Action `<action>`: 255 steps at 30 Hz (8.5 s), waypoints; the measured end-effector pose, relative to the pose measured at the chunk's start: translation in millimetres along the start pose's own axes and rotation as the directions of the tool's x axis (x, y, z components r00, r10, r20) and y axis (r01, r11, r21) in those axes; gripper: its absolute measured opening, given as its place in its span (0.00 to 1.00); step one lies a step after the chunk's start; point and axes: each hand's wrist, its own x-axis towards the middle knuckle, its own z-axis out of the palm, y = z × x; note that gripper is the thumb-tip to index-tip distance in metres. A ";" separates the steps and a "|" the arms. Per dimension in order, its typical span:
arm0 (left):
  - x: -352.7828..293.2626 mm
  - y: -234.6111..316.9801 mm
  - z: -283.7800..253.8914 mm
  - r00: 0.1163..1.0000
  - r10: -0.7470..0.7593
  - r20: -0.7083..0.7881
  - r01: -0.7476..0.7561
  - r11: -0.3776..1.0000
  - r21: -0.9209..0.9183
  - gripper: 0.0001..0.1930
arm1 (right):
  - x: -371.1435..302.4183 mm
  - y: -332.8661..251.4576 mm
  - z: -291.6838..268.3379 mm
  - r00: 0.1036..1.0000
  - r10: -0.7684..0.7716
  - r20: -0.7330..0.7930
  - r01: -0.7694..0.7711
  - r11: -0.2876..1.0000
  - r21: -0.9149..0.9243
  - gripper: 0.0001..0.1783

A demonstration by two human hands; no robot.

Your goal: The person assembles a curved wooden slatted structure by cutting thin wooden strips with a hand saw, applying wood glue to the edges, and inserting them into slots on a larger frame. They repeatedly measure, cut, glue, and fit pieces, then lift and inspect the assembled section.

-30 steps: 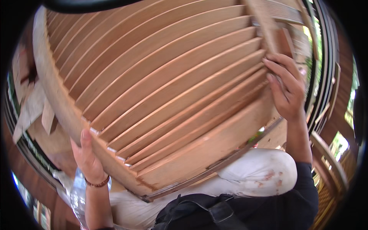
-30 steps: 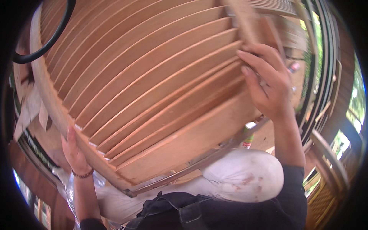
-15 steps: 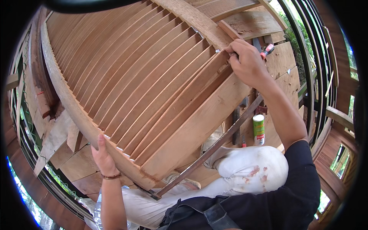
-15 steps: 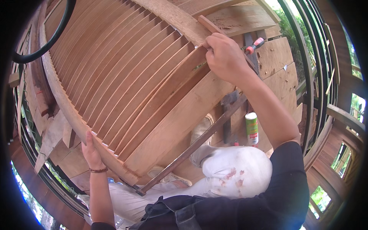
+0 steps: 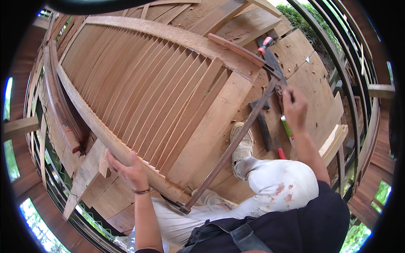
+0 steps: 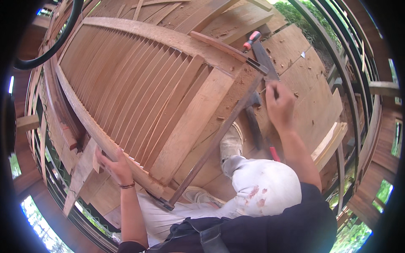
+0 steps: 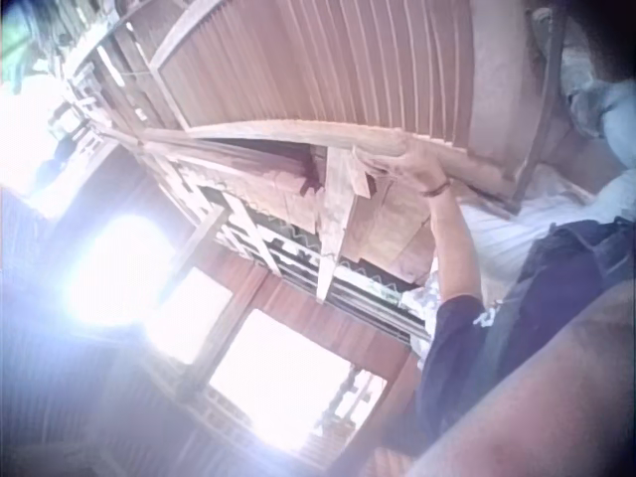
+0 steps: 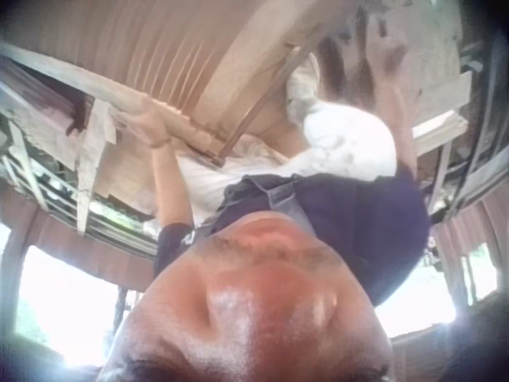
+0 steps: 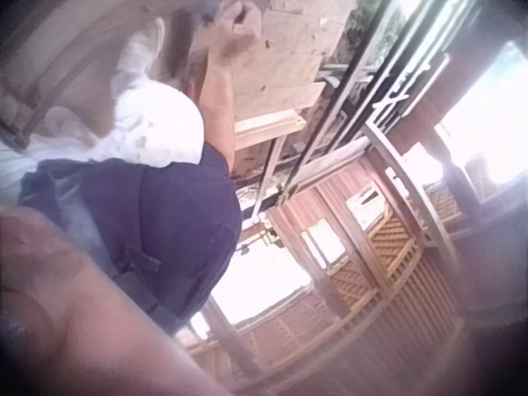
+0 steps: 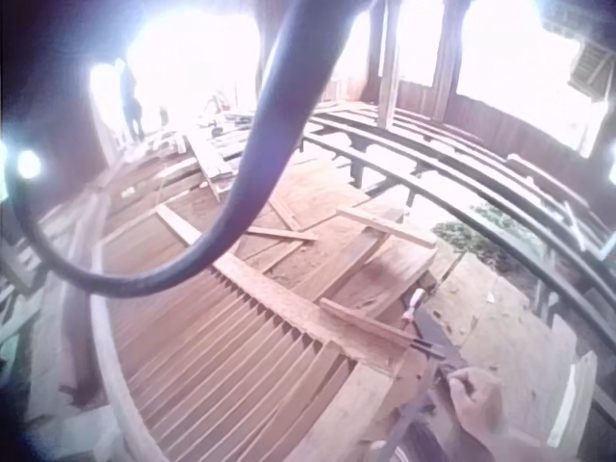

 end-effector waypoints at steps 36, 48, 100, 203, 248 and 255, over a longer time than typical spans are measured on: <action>-7.1 222.4 90.2 0.789 0.390 0.474 -0.390 0.915 -0.103 0.54 | 48.8 248.5 22.6 0.466 -0.062 0.882 0.774 0.511 -0.373 0.08; 32.2 248.3 73.8 0.598 0.168 0.784 -0.285 0.958 0.012 0.64 | 94.5 210.6 -61.1 0.781 -0.495 0.380 0.600 0.763 -0.240 0.13; 63.7 285.8 182.9 0.941 -0.094 0.324 0.087 0.996 0.036 0.25 | 14.4 42.3 -155.9 0.806 -0.200 0.558 -0.053 0.913 0.404 0.12; 59.6 291.1 179.2 0.955 -0.005 0.298 0.010 1.000 -0.015 0.25 | 15.5 38.4 -157.4 0.836 -0.201 0.511 -0.050 0.899 0.435 0.08; 59.1 286.7 177.0 0.942 -0.066 0.329 0.063 0.998 0.020 0.19 | 18.6 29.8 -135.5 0.882 -0.199 0.428 -0.037 0.875 0.483 0.08; 57.4 261.0 172.5 0.961 0.206 0.183 -0.149 0.947 -0.286 0.10 | 8.4 129.5 -176.3 1.000 -0.016 0.000 0.015 0.976 0.218 0.06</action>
